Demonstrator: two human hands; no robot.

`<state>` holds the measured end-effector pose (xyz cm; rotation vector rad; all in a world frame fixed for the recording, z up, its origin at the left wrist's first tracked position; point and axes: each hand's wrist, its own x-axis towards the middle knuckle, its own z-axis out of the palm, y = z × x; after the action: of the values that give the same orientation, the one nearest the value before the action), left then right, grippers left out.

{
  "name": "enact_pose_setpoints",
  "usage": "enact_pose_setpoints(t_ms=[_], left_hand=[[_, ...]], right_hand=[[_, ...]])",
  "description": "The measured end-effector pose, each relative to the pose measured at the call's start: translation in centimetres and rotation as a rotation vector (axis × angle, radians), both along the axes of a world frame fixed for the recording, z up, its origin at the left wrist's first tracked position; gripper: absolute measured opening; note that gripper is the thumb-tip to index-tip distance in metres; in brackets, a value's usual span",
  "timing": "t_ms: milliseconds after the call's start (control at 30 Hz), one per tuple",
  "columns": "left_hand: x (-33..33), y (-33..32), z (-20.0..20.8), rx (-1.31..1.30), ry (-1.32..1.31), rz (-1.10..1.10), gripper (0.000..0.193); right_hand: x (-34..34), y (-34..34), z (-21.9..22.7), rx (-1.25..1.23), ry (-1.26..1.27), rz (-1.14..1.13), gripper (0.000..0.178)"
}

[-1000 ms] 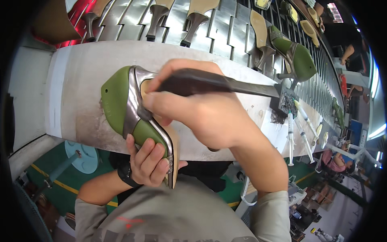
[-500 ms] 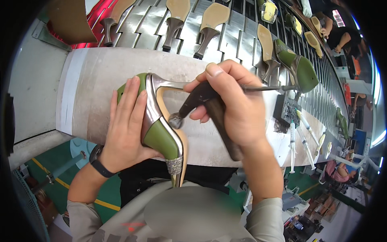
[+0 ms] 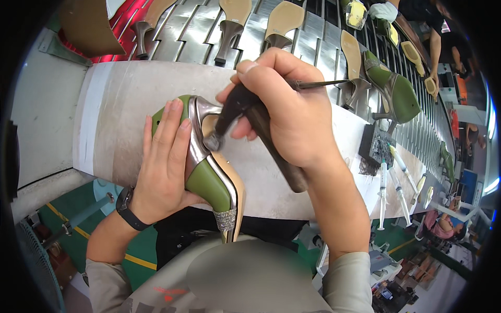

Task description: The person assembles high-heeled shoes by picking up shoes and soles from a conveyor, attaching the soles to the shoes by hand, tapping the edges with a hammer, and placing the shoes back onto the conveyor.

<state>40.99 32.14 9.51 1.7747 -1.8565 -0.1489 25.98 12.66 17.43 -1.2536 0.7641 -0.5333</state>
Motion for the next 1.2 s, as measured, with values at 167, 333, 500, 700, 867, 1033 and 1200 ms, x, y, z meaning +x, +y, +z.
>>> enact_pose_setpoints(t_ms=[167,333,500,700,867,1033,1200], left_hand=[[-0.1,0.1,0.3,0.005,-0.010,-0.001,0.138],[0.0,0.4,0.8,0.024,-0.025,-0.015,0.139],[-0.5,0.4,1.1,0.006,-0.050,-0.014,0.140],[-0.2,-1.5,2.9,-0.060,-0.246,-0.347,0.110],[0.5,-4.5,5.0,-0.204,-0.015,-0.424,0.066],[1.6,-6.0,8.1,-0.247,1.267,-0.116,0.050],[3.3,-6.3,7.6,-0.133,1.549,-0.055,0.055]], right_hand=[[-1.2,-0.2,-0.4,-0.015,-0.018,0.104,0.022],[0.1,-0.7,1.6,-0.060,0.083,0.210,0.024],[-1.1,0.8,2.4,-0.147,0.099,0.171,0.024],[-9.1,4.4,0.5,-1.363,0.278,0.141,0.022],[-13.7,7.4,-0.7,-1.326,0.665,0.217,0.067],[-8.2,9.1,-1.4,-1.375,0.212,0.162,0.088],[2.7,5.7,-2.3,-1.087,-0.236,-0.089,0.095]])
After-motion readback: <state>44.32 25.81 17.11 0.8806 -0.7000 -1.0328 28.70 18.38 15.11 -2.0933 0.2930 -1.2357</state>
